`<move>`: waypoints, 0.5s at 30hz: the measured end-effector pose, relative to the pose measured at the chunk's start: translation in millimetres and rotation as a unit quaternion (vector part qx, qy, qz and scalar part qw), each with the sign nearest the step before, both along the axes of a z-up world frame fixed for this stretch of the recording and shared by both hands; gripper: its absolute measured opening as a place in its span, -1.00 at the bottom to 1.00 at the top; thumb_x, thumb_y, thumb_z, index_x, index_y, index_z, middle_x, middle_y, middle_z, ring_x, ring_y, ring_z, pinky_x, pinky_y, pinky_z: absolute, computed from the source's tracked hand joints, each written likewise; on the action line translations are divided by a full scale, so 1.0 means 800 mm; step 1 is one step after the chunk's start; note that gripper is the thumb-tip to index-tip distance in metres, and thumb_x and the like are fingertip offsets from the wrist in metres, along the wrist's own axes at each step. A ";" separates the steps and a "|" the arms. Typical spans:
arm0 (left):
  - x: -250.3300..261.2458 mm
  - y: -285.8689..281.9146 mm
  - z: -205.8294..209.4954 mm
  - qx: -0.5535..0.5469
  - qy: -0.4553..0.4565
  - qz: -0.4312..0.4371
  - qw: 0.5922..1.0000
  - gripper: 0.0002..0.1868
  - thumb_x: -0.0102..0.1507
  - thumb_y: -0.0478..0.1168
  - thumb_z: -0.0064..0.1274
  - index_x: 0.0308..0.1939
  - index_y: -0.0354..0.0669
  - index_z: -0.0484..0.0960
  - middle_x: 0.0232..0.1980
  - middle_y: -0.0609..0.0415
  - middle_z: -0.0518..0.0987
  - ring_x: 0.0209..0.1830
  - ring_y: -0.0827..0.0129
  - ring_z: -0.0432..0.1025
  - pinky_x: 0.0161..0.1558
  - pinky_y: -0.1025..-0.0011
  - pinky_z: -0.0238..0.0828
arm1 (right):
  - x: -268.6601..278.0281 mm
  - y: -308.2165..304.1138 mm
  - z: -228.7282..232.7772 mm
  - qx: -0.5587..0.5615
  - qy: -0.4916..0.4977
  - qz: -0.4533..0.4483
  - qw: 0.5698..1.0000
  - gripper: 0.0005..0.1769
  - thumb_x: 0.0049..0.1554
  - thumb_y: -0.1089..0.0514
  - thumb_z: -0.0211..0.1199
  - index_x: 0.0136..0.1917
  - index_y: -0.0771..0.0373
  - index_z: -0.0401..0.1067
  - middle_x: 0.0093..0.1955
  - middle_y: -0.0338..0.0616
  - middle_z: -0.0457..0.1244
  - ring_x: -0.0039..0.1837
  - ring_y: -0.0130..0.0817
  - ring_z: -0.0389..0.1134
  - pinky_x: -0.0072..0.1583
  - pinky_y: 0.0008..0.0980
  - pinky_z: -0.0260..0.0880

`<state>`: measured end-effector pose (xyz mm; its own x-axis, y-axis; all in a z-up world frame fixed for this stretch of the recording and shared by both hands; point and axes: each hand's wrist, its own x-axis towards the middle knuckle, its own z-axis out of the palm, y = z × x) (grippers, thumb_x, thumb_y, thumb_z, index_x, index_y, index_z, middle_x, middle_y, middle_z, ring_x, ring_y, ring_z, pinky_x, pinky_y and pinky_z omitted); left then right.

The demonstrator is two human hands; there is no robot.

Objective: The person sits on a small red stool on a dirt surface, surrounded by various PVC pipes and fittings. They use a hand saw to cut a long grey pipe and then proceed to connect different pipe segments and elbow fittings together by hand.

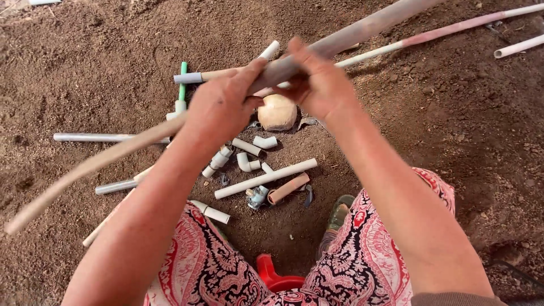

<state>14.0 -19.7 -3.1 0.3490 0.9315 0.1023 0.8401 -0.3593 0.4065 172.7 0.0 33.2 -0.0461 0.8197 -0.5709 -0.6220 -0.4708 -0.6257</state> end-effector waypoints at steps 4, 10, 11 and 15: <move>-0.001 0.007 -0.027 -0.046 -0.024 0.016 0.999 -0.16 0.11 -0.16 0.17 0.38 -0.16 0.06 -0.15 -0.21 0.58 -0.25 -0.02 0.49 -0.21 0.13 0.40 | -0.007 0.006 -0.053 -0.018 0.031 0.033 0.999 -0.73 -0.15 0.19 0.32 -0.19 0.36 0.38 -0.20 0.11 0.34 -0.04 -0.03 0.38 0.09 0.16 0.46; 0.009 0.001 -0.019 -0.048 -0.026 0.000 0.999 -0.09 0.09 0.01 0.22 0.38 -0.08 0.03 -0.10 -0.22 0.57 -0.22 -0.10 0.47 -0.25 0.05 0.41 | -0.005 0.004 -0.065 -0.039 0.033 0.026 0.998 -0.70 -0.21 0.20 0.35 -0.25 0.38 0.34 -0.20 0.12 0.32 -0.02 0.01 0.37 0.04 0.07 0.49; 0.014 0.000 -0.010 -0.124 0.010 0.044 0.991 -0.23 0.12 0.13 0.13 0.28 -0.04 0.16 -0.12 -0.14 0.56 -0.24 0.02 0.48 -0.22 0.11 0.45 | -0.009 0.003 -0.074 -0.006 0.018 0.043 0.999 -0.68 -0.23 0.16 0.38 -0.27 0.39 0.37 -0.21 0.13 0.34 -0.12 -0.05 0.38 -0.17 -0.13 0.46; 0.011 0.007 -0.046 -0.075 0.017 0.040 0.996 -0.50 0.17 0.26 0.00 -0.16 -0.07 0.42 -0.37 -0.11 0.56 -0.30 -0.06 0.50 -0.27 0.04 0.43 | -0.008 0.014 -0.144 0.082 -0.031 0.091 0.992 -0.35 -0.19 -0.02 0.50 0.03 0.34 0.30 -0.16 -0.06 0.19 -0.09 -0.13 0.32 -0.09 -0.20 0.51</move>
